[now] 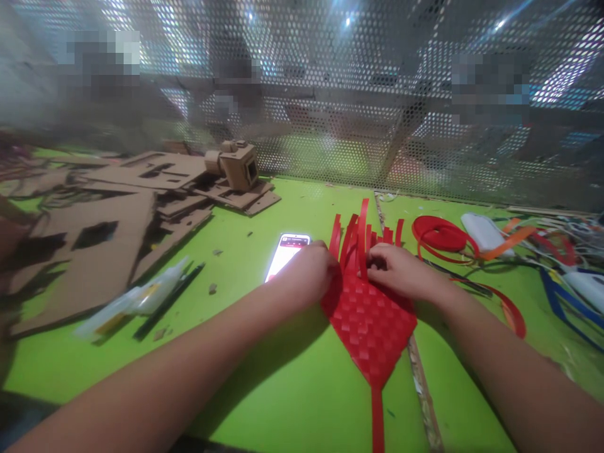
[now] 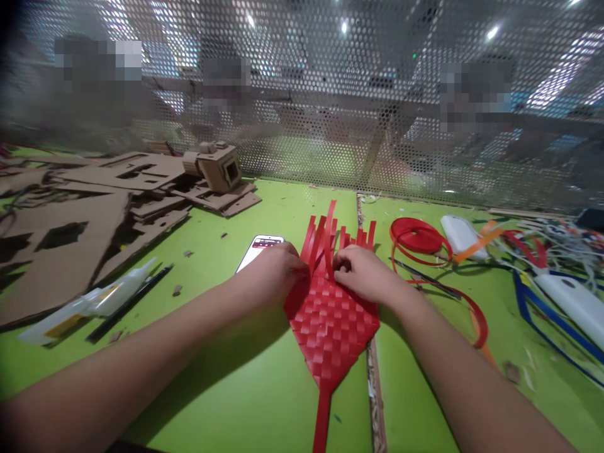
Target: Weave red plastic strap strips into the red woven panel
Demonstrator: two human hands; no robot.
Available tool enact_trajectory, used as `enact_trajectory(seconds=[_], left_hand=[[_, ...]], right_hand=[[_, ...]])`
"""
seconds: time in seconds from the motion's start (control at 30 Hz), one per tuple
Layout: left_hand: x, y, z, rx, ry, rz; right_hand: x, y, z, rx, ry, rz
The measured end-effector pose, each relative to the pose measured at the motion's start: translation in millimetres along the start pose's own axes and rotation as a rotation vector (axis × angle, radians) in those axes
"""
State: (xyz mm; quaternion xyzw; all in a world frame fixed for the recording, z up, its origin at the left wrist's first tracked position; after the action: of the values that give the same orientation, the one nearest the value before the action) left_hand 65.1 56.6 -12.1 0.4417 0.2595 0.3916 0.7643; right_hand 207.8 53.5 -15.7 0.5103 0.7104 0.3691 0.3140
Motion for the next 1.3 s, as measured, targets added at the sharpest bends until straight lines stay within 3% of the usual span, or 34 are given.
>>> enact_trajectory(seconds=[0.33,0.57,0.8,1.3], left_hand=[[-1,0,2,0.006,0.012,-0.008],[-2,1,1,0.034,0.050,-0.031],[-2,0,2,0.062,0.045,-0.042],[-1,-2,-1,0.073,0.012,-0.046]], right_hand=[[0,1,6,0.089,-0.058,0.037],[-2,4,3,-0.029,-0.062,0.013],[-3,12,-2,-0.141,-0.056,0.087],[-3,0,1,0.090,0.009,-0.037]])
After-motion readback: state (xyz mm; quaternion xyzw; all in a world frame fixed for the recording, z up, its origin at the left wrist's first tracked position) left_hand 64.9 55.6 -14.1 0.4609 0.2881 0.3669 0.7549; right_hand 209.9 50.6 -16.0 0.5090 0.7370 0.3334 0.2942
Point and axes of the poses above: each hand's wrist, its own x-axis towards the middle knuckle, its own y-axis out of the back of the hand, z = x × y, the point moved 10 cm from there along x, towards the middle knuckle, and after that the axes turned 1 degree about y, right-handed, at the moved point
